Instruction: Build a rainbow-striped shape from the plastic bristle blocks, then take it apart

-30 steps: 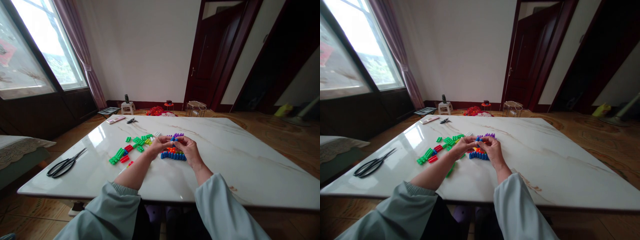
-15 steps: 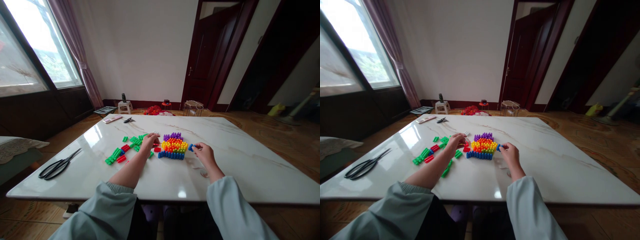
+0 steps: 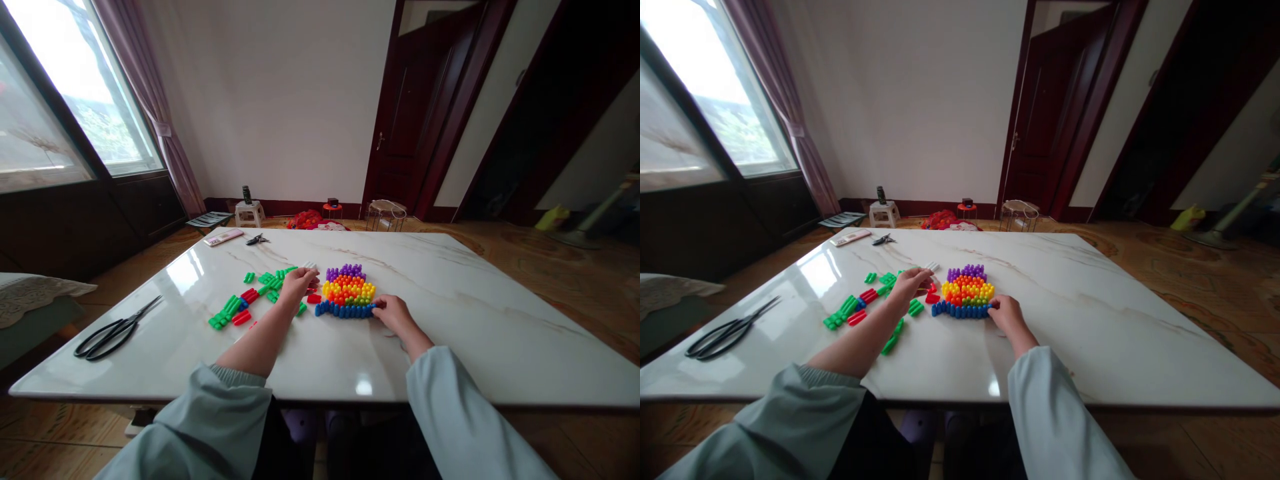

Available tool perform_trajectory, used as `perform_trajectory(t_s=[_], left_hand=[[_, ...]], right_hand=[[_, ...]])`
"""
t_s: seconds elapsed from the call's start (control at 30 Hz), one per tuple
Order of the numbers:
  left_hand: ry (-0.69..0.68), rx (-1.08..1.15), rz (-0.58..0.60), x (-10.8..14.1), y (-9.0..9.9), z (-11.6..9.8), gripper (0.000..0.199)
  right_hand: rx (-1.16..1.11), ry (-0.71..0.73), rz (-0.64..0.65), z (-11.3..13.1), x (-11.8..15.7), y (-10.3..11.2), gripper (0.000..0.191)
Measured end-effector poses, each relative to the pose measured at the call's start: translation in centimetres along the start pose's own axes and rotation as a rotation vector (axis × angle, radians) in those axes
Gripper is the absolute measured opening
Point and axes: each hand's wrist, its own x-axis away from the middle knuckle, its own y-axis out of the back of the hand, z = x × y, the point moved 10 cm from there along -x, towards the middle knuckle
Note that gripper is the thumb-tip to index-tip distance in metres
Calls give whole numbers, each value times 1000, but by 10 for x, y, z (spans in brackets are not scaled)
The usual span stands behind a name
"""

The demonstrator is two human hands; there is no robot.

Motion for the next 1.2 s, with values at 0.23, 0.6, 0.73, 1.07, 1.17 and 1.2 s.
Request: perform_trajectory(t_s=[0.23, 0.6, 0.73, 1.07, 1.17, 1.2], left_hand=[[4, -2, 7, 2, 0, -1, 28], [-33, -127, -22, -3, 18, -4, 17], [-112, -519, -113, -4, 56, -19, 13], [152, -1270, -409, 7, 200, -12, 66], [194, -1246, -377, 1, 219, 8, 61], [186, -1220, -370, -2, 222, 12, 58]], right_hand=[[22, -10, 9, 0, 1, -3, 24], [-9, -17, -253, 13, 7, 45, 29], [-122, 103, -238, 57, 15, 38, 27], [-164, 286, -148, 136, 30, 2, 21], [-159, 312, -135, 143, 32, -4, 18], [-160, 315, -133, 144, 32, -6, 17]])
